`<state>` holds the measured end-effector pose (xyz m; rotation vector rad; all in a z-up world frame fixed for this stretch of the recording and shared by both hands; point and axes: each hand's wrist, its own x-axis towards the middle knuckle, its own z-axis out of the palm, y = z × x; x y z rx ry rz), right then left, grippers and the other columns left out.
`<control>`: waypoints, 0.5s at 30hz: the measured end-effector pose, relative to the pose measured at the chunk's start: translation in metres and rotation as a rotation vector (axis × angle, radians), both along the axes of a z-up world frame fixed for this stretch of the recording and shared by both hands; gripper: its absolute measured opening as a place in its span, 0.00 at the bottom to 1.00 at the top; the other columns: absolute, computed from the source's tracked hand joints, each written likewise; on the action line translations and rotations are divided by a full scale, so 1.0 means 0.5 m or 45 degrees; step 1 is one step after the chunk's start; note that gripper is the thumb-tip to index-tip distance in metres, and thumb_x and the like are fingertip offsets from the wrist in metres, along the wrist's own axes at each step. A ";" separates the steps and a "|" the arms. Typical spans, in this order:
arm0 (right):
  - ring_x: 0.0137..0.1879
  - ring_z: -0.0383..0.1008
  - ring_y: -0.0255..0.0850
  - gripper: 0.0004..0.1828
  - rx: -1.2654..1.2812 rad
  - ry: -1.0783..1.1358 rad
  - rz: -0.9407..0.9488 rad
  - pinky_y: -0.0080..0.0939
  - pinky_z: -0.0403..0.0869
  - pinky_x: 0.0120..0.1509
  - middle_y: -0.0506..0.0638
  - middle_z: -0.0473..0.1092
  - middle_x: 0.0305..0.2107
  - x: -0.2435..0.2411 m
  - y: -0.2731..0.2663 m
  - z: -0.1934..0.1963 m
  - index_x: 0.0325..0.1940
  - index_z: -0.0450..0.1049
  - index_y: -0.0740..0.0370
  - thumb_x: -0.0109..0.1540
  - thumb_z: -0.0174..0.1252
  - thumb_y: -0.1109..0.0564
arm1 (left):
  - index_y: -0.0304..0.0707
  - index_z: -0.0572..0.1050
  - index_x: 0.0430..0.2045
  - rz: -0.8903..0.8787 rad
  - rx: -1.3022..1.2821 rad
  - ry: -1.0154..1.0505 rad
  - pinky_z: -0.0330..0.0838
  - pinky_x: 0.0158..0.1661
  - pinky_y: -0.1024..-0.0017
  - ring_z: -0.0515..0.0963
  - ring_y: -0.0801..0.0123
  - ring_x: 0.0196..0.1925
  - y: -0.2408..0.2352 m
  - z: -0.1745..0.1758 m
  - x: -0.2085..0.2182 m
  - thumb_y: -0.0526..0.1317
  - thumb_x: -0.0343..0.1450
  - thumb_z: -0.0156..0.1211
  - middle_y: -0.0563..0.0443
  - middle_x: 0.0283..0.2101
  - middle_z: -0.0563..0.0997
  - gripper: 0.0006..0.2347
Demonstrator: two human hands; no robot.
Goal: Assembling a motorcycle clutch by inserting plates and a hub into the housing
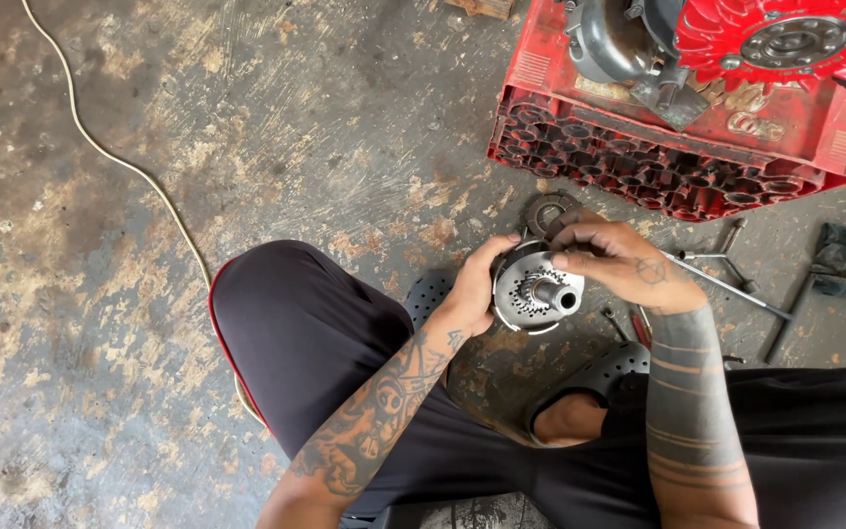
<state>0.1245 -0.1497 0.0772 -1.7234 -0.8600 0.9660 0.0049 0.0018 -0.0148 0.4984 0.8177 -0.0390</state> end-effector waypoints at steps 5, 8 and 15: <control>0.55 0.70 0.50 0.08 0.121 -0.003 -0.070 0.56 0.70 0.57 0.58 0.68 0.42 0.001 -0.010 -0.018 0.37 0.78 0.66 0.62 0.63 0.56 | 0.32 0.79 0.35 -0.001 -0.038 -0.038 0.81 0.40 0.50 0.84 0.46 0.40 0.014 0.015 0.002 0.51 0.63 0.70 0.33 0.35 0.82 0.20; 0.51 0.69 0.47 0.08 0.290 0.206 -0.171 0.52 0.69 0.55 0.56 0.68 0.40 0.016 -0.026 -0.054 0.38 0.76 0.65 0.65 0.59 0.56 | 0.34 0.79 0.38 -0.019 -0.067 -0.102 0.82 0.38 0.52 0.84 0.46 0.39 0.024 0.014 0.005 0.54 0.65 0.66 0.34 0.36 0.81 0.21; 0.36 0.69 0.38 0.02 0.694 0.768 -0.832 0.42 0.70 0.48 0.47 0.69 0.31 0.080 -0.063 -0.107 0.46 0.70 0.57 0.69 0.53 0.62 | 0.35 0.70 0.46 -0.007 0.133 -0.118 0.74 0.40 0.59 0.76 0.54 0.45 0.051 0.028 -0.006 0.57 0.69 0.45 0.41 0.46 0.72 0.23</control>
